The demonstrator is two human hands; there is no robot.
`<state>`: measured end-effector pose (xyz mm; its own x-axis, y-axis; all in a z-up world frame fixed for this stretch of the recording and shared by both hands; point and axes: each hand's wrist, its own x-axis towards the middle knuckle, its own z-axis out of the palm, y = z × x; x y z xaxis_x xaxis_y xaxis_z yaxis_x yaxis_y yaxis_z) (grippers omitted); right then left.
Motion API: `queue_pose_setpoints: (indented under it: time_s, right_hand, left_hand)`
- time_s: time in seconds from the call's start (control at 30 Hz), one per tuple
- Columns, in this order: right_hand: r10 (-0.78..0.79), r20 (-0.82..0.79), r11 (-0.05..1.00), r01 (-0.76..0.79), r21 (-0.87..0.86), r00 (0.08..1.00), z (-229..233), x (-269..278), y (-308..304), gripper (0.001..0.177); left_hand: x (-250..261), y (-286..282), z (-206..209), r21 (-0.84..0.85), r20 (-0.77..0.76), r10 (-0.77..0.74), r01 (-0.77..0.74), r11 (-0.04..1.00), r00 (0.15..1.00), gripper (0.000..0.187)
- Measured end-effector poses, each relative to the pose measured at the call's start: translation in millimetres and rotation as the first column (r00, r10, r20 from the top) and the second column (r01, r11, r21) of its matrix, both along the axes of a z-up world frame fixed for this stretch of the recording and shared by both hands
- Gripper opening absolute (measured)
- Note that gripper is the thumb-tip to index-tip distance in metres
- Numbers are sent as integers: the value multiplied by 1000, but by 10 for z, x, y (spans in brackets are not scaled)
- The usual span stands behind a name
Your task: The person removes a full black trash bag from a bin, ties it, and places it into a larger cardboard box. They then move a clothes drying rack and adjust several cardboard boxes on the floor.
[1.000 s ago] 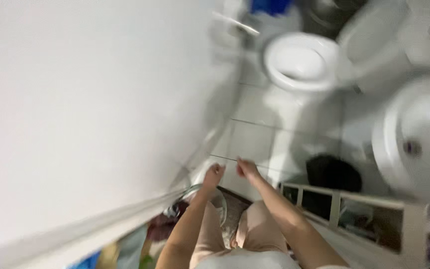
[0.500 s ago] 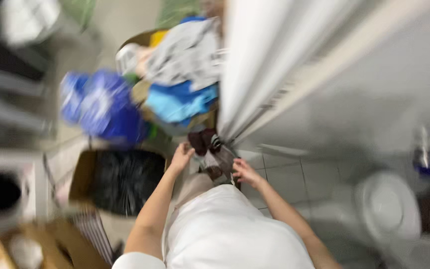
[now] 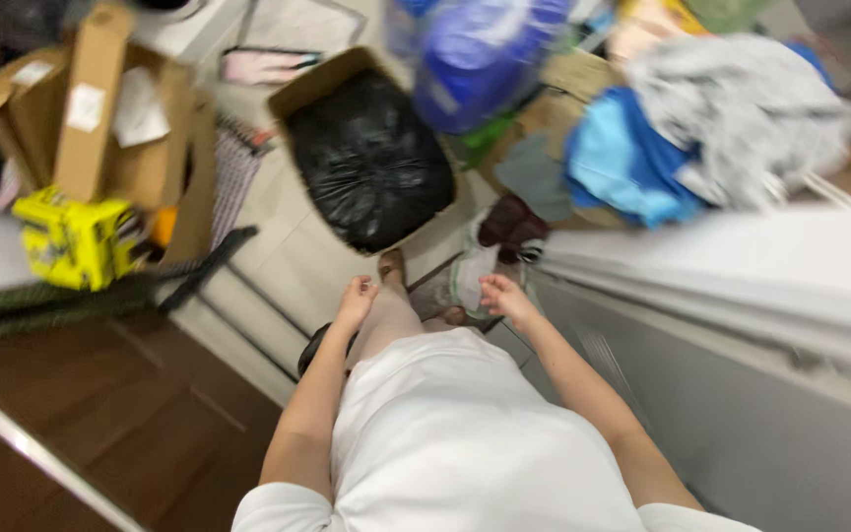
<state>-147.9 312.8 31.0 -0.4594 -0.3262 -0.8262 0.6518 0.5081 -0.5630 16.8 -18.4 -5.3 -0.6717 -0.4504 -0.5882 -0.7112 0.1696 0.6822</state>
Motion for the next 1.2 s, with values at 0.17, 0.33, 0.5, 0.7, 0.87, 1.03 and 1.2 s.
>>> queue_pose_setpoints:
  time_s: [0.17,0.33,0.5,0.7,0.87,1.03,1.2]
  right_hand:
    - [333,-111,943,-333,19,937,-209,-185,-1091,34]
    - [516,-317,842,-539,17,796,-292,-561,-2055,38]
    - [652,-268,754,-645,124,710,-16,-748,-2608,37]
    - [860,-204,505,-837,211,467,59,-804,-2861,43]
    - [901,-409,275,-920,279,145,-177,-992,-2866,35]
    - [906,-422,206,-837,506,-32,-126,-1304,-2798,14]
    - [956,-282,213,-850,482,80,-302,-1882,-2527,28]
  left_hand:
    - [83,-504,-109,17,28,51,-52,999,998,49]
    - [66,-933,-203,-25,9,111,-111,994,994,48]
    - [147,-1136,-236,5,4,268,-268,963,963,48]
    - [445,-1024,-256,-2,35,481,-481,877,876,52]
    - [618,-628,-233,-246,-90,513,-518,819,854,63]
    - [307,-172,-164,16,177,673,-686,727,718,27]
    - [-79,126,-156,157,175,629,-652,742,758,34]
